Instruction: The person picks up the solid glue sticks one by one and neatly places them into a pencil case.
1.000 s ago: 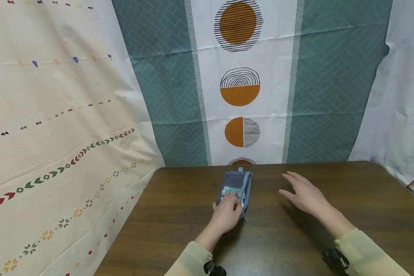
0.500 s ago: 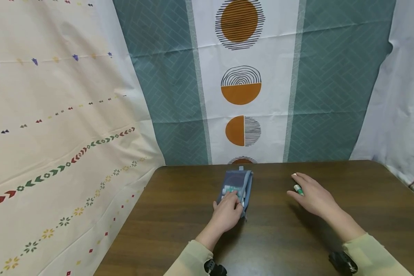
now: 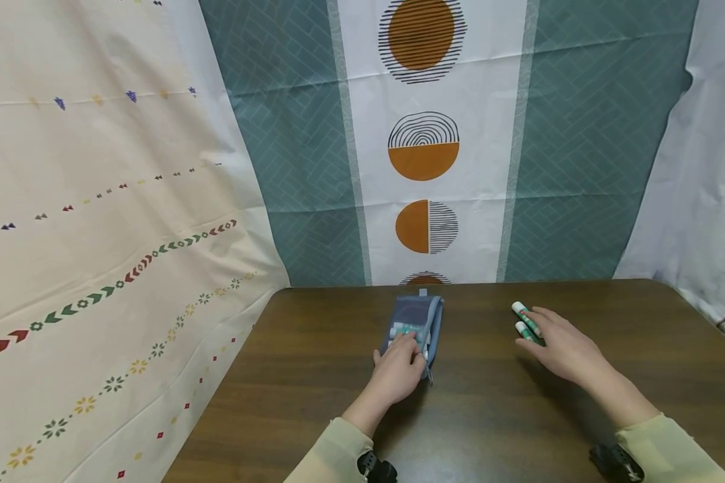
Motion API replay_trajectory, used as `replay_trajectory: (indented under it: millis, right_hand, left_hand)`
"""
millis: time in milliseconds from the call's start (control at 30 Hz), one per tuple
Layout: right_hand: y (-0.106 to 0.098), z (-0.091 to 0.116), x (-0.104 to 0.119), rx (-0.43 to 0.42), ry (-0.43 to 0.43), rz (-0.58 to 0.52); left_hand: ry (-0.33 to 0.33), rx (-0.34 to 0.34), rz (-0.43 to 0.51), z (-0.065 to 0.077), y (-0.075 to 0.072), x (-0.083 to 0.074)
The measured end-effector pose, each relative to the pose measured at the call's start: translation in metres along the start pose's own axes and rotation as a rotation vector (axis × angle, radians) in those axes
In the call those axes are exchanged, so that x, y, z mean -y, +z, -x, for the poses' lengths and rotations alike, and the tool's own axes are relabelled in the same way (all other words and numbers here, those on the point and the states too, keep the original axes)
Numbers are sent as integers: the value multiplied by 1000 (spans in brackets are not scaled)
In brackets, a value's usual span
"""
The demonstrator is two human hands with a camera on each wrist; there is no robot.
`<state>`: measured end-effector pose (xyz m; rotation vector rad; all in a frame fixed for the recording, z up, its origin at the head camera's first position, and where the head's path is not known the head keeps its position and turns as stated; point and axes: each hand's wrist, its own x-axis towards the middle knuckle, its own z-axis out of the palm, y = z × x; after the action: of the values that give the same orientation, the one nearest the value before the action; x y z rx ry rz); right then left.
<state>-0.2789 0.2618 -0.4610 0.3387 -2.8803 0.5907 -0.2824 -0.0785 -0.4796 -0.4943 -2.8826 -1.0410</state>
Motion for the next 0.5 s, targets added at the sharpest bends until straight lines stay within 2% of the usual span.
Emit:
replay_trajectory:
  millis: [500]
  right_hand:
    - [-6, 6, -15, 12, 27, 28]
  left_hand:
    - [-2, -2, -2, -1, 2, 2]
